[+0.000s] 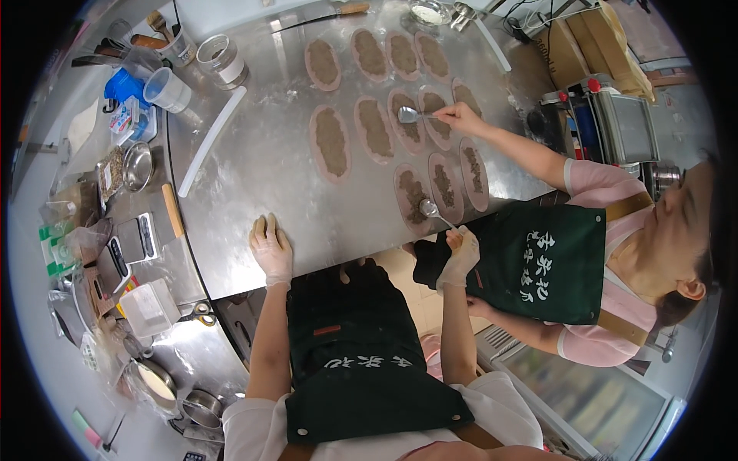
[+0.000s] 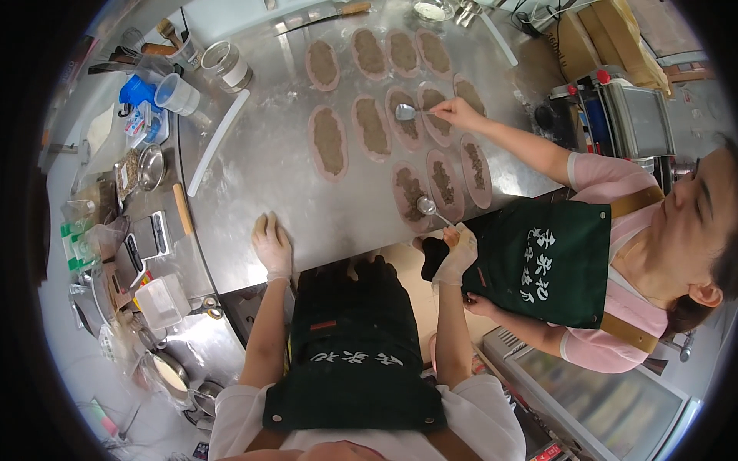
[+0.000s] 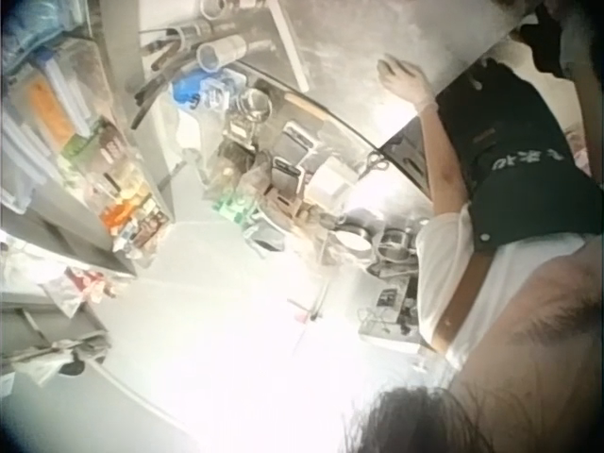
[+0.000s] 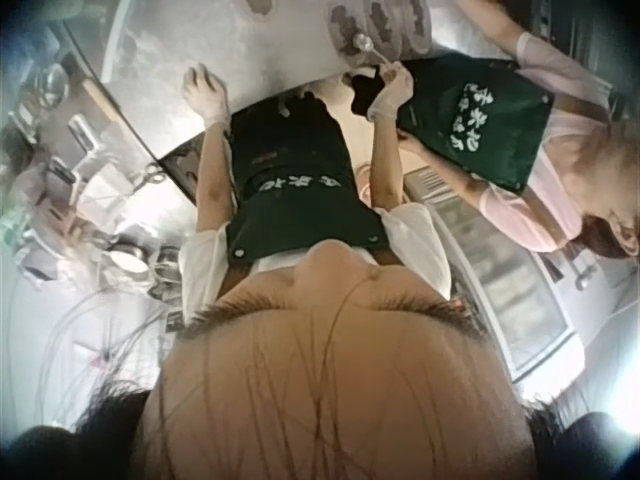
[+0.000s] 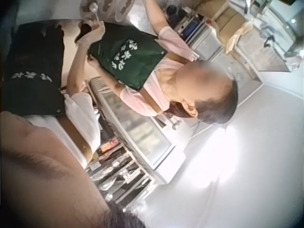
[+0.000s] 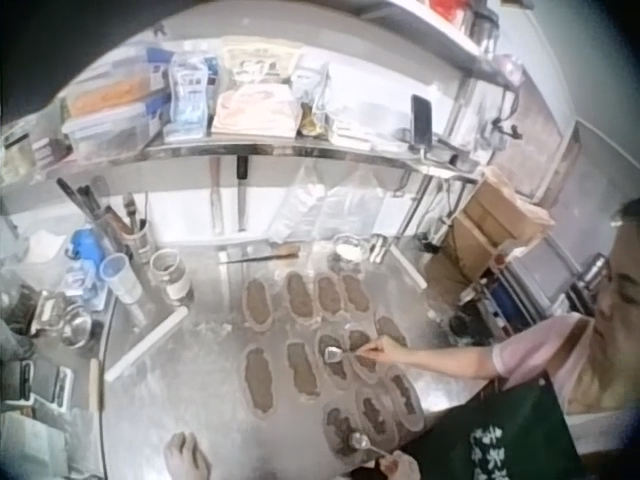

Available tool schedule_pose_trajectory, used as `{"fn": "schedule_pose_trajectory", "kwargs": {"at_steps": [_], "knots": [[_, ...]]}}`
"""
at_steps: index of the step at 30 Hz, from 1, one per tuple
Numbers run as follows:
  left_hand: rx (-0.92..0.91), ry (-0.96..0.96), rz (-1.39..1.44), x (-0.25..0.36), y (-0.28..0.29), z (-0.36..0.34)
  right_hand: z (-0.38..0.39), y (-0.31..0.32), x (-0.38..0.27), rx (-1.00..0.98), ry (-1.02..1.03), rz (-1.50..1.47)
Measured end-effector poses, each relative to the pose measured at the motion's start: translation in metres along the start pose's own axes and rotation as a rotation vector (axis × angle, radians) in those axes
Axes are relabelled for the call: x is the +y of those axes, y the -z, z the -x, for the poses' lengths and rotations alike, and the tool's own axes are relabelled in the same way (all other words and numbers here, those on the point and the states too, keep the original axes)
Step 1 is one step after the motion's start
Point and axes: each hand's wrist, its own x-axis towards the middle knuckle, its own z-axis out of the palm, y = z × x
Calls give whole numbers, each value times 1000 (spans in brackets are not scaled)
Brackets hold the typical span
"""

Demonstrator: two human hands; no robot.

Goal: The person adds bean paste to flattened dough on a stainless steel table using a spoon, reaches for a storage container, and then handles a plastic lid.

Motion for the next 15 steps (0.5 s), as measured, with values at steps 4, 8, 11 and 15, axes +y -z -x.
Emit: {"fn": "schedule_pose_trajectory", "kwargs": {"at_steps": [4,8,11,15], "knots": [[22,-22,-34,1,-1,-1,1,-3,15,26,-89,-46],[23,-23,-57,4,0,-1,-5,-23,20,7,-104,-78],[35,-31,-62,2,-1,-1,-10,-46,13,8,-110,-74],[32,-28,-66,0,-2,-1,-12,-66,0,-6,-31,45]]}}
